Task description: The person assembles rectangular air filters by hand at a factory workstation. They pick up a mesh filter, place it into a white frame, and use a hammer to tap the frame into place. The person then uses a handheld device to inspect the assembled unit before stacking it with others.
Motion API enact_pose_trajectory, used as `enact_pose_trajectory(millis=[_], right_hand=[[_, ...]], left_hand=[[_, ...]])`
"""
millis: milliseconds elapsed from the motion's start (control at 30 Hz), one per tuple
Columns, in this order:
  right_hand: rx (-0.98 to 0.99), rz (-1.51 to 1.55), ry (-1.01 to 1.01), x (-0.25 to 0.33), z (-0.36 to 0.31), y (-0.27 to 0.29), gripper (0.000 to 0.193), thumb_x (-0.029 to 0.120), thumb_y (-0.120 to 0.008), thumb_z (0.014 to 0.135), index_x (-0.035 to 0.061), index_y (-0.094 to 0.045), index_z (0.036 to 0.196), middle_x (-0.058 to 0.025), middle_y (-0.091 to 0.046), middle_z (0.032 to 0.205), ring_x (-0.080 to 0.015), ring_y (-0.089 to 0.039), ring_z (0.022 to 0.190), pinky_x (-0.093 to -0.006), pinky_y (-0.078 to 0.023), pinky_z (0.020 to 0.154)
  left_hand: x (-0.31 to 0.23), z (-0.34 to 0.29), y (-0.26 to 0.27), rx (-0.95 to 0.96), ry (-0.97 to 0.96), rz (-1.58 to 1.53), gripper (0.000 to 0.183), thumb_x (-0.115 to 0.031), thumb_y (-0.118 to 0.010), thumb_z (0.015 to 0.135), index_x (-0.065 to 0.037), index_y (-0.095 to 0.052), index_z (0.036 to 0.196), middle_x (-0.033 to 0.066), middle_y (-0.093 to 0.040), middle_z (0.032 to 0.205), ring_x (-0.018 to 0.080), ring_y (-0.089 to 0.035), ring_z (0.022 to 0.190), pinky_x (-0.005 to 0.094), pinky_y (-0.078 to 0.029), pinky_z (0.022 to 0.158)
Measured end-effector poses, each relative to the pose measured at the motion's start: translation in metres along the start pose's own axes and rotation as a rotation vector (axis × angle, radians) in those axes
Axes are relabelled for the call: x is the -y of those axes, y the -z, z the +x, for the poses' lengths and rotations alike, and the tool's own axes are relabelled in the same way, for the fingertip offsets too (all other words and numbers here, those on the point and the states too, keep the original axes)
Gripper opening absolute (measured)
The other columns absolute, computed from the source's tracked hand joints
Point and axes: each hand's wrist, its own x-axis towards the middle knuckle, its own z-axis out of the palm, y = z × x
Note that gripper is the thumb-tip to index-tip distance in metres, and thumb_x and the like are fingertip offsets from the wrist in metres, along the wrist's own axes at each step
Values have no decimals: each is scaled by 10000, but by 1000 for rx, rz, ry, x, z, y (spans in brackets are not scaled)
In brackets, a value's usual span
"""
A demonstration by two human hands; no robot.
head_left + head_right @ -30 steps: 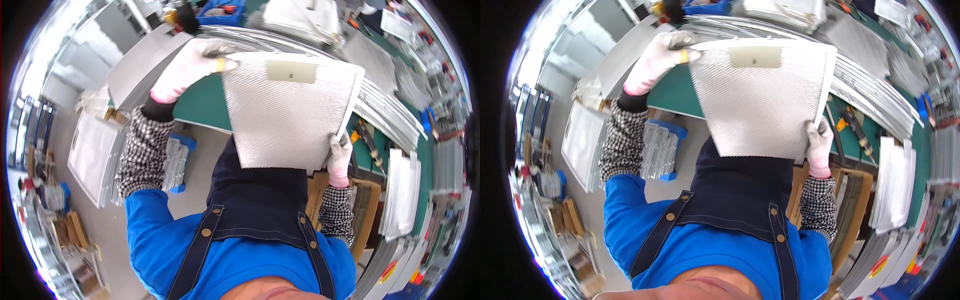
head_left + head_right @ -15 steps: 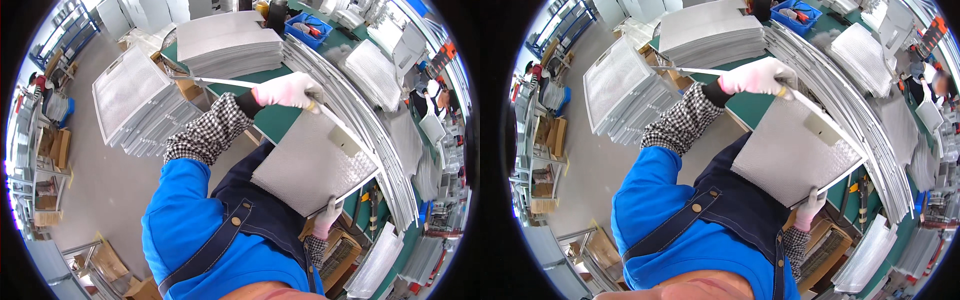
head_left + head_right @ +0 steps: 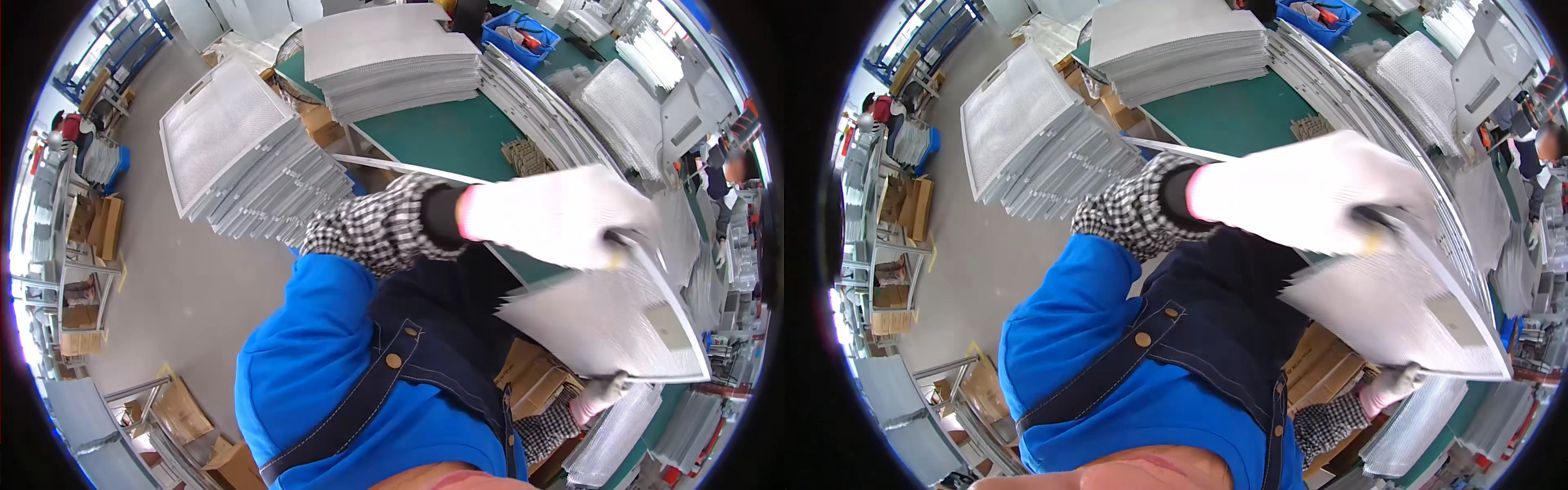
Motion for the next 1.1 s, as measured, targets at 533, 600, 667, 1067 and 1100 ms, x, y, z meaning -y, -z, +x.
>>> enact_pose_trajectory(millis=[533,600,667,1067,1100], right_hand=[[60,-105,13,2,-59,-138,597,430,-462,1046,-24,-480,1433,-124,-472,1456,-263,-442,1346,-455,-278,1206],[21,215,-186,12,-58,-152,557,371,-419,1069,-11,-455,1472,-122,-458,1492,-259,-420,1378,-449,-272,1215],[-5,130,-172,10,-58,-155,532,340,-393,1081,-18,-462,1468,-132,-456,1498,-258,-420,1388,-440,-290,1215],[216,-469,191,2,-33,-150,514,260,-314,1099,-36,-401,1511,-172,-389,1576,-308,-373,1449,-449,-222,1258],[204,-468,157,11,-34,-157,522,269,-306,1099,-34,-395,1515,-177,-378,1580,-311,-367,1453,-453,-225,1256]], left_hand=[[65,-42,-53,-223,758,-165,310,-228,-653,947,55,-665,1075,203,-700,903,293,-696,875,388,-535,809],[72,-67,-58,-245,712,-118,315,-224,-639,963,43,-646,1130,213,-702,958,309,-696,909,397,-537,821],[62,-81,-54,-242,799,-147,320,-223,-625,976,34,-632,1167,200,-706,981,299,-697,924,391,-538,826],[75,-126,-46,-269,760,-198,335,-185,-583,993,46,-584,1236,224,-679,1057,319,-673,976,390,-523,869],[73,-130,-47,-291,786,-182,332,-182,-583,990,44,-584,1234,224,-679,1058,322,-672,975,389,-523,866]])
